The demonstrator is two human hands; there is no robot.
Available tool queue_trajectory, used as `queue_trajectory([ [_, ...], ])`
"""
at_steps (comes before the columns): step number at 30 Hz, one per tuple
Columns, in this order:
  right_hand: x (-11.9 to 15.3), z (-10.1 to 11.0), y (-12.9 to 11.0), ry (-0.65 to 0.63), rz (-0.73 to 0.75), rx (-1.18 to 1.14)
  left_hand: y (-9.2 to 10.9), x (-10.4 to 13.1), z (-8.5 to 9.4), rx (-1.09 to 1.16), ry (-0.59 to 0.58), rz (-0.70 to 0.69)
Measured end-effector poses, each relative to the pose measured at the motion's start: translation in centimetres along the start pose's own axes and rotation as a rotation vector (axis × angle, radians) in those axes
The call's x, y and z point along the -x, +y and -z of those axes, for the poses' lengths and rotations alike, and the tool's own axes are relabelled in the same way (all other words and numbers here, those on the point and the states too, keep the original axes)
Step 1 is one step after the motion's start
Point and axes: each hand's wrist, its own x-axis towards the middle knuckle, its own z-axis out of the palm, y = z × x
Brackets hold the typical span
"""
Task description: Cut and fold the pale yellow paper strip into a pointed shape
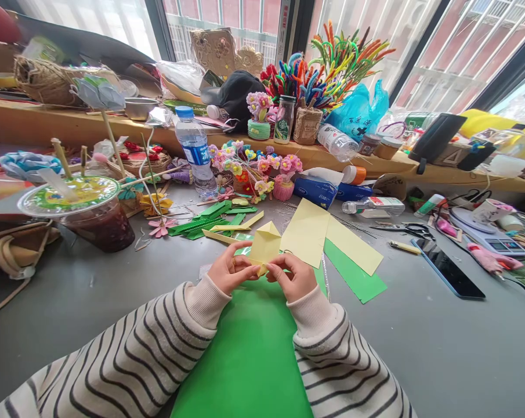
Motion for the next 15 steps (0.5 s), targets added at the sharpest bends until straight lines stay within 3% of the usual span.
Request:
queue_trajectory([
  [15,0.22,-0.28,-0.52,0.011,-0.002,-0.007,-0.44,-0.11,0.20,-0.010,-0.052,0.010],
])
